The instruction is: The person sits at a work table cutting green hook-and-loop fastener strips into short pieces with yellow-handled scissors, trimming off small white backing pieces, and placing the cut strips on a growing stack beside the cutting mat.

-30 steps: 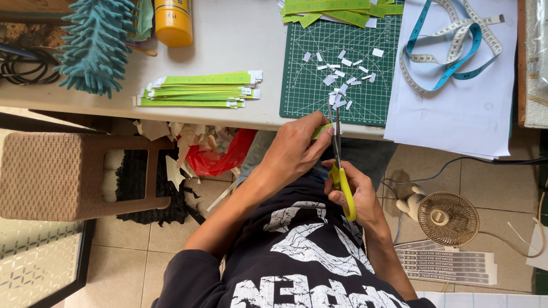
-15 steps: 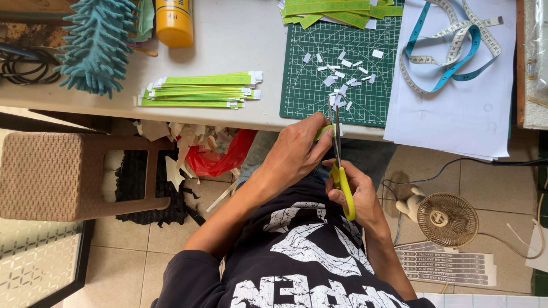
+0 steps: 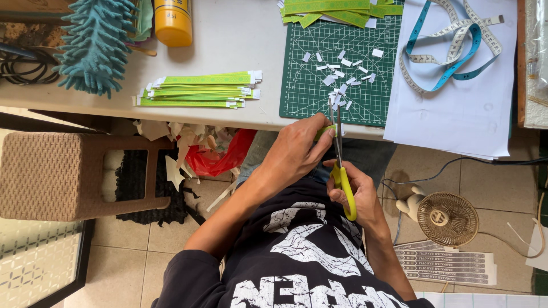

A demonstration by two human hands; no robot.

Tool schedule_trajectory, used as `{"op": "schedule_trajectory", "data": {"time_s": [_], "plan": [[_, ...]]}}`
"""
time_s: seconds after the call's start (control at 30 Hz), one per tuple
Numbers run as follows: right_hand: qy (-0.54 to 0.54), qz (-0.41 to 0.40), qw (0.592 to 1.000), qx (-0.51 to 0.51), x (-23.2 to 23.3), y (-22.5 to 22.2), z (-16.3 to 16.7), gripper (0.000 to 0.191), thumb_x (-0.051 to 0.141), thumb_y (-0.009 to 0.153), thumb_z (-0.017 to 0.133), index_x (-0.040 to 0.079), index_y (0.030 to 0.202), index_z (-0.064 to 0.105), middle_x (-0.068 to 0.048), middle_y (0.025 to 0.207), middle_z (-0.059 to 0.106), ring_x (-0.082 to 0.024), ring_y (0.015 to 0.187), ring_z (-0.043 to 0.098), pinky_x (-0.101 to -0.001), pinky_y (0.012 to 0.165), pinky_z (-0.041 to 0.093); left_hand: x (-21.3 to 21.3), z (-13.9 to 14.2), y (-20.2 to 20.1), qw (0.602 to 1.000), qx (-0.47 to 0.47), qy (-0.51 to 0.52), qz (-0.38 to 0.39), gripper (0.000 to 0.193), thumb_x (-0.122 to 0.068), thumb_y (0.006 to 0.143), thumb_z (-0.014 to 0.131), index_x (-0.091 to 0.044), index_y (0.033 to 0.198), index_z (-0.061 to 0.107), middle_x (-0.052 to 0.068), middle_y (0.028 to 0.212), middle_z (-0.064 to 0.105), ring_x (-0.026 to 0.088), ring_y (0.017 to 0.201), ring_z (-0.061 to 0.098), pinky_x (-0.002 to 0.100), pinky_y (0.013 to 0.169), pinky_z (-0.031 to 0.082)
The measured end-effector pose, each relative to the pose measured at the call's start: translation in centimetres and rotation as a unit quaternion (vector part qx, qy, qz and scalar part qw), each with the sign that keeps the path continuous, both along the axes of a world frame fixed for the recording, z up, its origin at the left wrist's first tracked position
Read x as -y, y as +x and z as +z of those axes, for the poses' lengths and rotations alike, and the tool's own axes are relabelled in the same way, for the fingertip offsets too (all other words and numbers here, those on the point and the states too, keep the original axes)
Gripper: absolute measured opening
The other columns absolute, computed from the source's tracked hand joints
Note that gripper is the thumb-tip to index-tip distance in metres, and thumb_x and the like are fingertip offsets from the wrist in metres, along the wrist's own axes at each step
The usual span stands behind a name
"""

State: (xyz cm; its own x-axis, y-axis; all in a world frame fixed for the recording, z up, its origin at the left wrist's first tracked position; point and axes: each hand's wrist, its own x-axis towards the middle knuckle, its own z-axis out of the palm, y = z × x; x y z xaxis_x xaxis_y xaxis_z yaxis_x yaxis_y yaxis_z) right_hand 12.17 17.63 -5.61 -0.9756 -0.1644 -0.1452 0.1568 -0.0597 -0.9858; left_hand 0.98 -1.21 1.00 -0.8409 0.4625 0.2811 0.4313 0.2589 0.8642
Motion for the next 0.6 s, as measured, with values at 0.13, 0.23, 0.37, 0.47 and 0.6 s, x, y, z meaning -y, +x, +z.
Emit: {"op": "schedule_trajectory", "data": {"time_s": [0.13, 0.23, 0.37, 0.47, 0.6], "plan": [[-0.004, -0.001, 1.0, -0.004, -0.07, 0.05, -0.13, 0.079, 0.056, 0.082, 0.078, 0.001, 0.135, 0.059, 0.002, 0.076, 0.059, -0.004, 0.062, 0.052, -0.0204, 0.053, 0.04, 0.05, -0.04, -0.03, 1.0, -0.021, -0.01, -0.001, 0.019, -0.018, 0.105, 0.058, -0.001, 0.098, 0.058, 0.014, 0.073, 0.06, 0.032, 0.067, 0.061, 0.044, 0.063, 0.047], [-0.025, -0.003, 1.0, 0.004, -0.14, 0.13, -0.29, 0.079, 0.054, 0.082, 0.08, -0.001, 0.135, 0.058, 0.001, 0.076, 0.058, -0.005, 0.062, 0.051, -0.0208, 0.053, 0.04, 0.2, -0.05, -0.16, 1.0, -0.025, -0.014, -0.005, 0.019, -0.019, 0.104, 0.058, -0.001, 0.097, 0.059, 0.014, 0.073, 0.061, 0.031, 0.067, 0.061, 0.044, 0.062, 0.046], [-0.02, -0.009, 1.0, 0.003, -0.34, 0.3, -0.6, 0.077, 0.052, 0.081, 0.081, -0.001, 0.133, 0.06, 0.0, 0.074, 0.059, -0.005, 0.061, 0.052, -0.0209, 0.053, 0.041, 0.22, 0.02, -0.44, 1.0, -0.009, -0.002, -0.016, 0.022, -0.021, 0.105, 0.059, -0.001, 0.096, 0.061, 0.014, 0.072, 0.062, 0.029, 0.061, 0.06, 0.043, 0.059, 0.045], [0.001, -0.018, 1.0, 0.006, -0.47, 0.35, -0.84, 0.074, 0.05, 0.08, 0.081, 0.0, 0.131, 0.063, 0.0, 0.073, 0.06, -0.006, 0.059, 0.055, -0.0205, 0.051, 0.044, 0.26, 0.14, -0.55, 1.0, 0.015, 0.0, -0.025, 0.022, -0.022, 0.104, 0.06, -0.001, 0.096, 0.064, 0.012, 0.07, 0.062, 0.024, 0.055, 0.058, 0.04, 0.054, 0.043], [0.013, -0.024, 1.0, 0.012, -0.68, 0.31, -1.02, 0.067, 0.043, 0.08, 0.083, 0.0, 0.128, 0.065, -0.001, 0.074, 0.063, -0.007, 0.06, 0.06, -0.021, 0.053, 0.049, 0.33, 0.28, -0.76, 0.999, 0.02, -0.001, -0.033, 0.022, -0.023, 0.104, 0.06, -0.002, 0.098, 0.066, 0.009, 0.066, 0.062, 0.019, 0.051, 0.054, 0.038, 0.051, 0.041]]}}
